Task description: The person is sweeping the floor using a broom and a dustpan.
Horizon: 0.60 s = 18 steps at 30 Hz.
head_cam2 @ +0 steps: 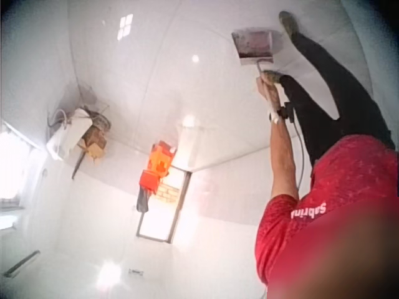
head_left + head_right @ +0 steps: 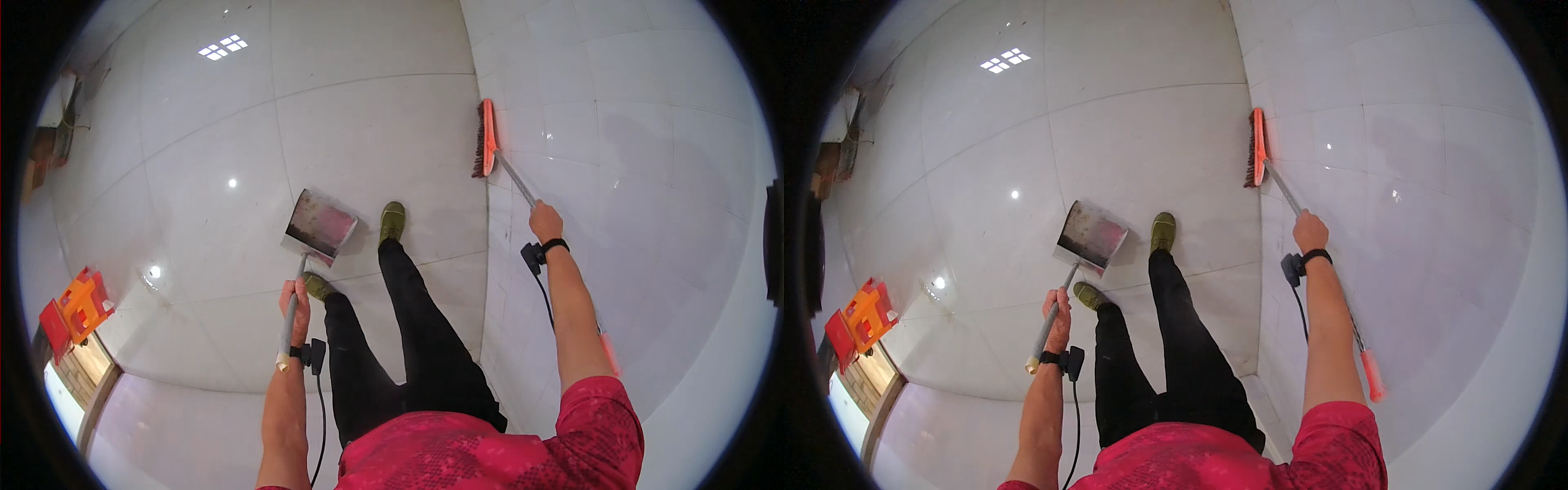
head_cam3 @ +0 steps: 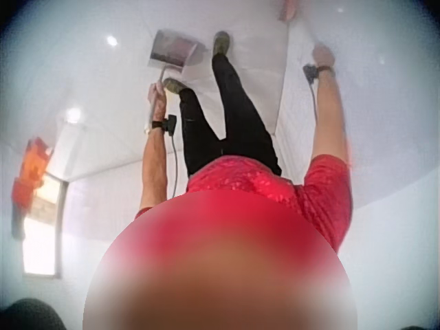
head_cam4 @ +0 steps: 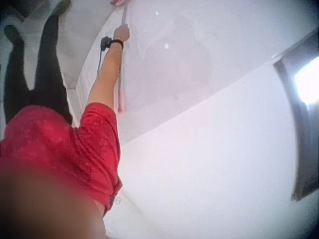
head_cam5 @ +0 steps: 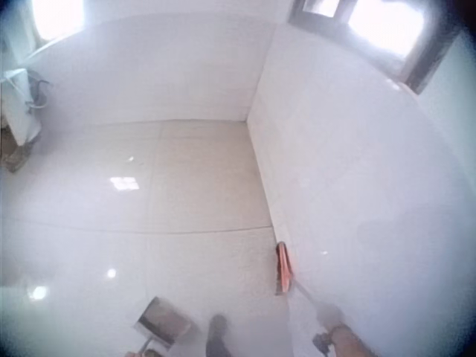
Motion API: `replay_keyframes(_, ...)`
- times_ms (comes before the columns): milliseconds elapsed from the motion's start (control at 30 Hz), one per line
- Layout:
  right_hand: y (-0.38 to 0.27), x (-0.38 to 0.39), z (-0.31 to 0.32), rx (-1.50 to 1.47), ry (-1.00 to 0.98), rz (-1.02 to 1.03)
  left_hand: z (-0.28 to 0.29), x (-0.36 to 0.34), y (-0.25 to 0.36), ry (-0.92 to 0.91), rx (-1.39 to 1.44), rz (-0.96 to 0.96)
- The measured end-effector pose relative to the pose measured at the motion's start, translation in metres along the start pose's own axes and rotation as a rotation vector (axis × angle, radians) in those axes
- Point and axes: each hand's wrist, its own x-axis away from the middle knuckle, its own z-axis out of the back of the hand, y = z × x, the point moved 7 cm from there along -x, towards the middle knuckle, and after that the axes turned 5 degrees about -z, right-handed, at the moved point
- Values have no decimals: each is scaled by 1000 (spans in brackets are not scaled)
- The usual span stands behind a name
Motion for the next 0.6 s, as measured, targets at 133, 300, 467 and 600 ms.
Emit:
replay_keyframes(133,-50,-12,-10,34,-8,166,3,1,-6,-11,-21,13)
replay_keyframes(300,-138,31,0,-23,-62,428,5,-3,-14,60,41,49)
replay_keyframes(467,-167,59,38,-76,-83,548,7,-5,-26,57,26,88)
replay_keyframes(600,-158,35,72,27,-10,576,15,-1,-31,84,79,56)
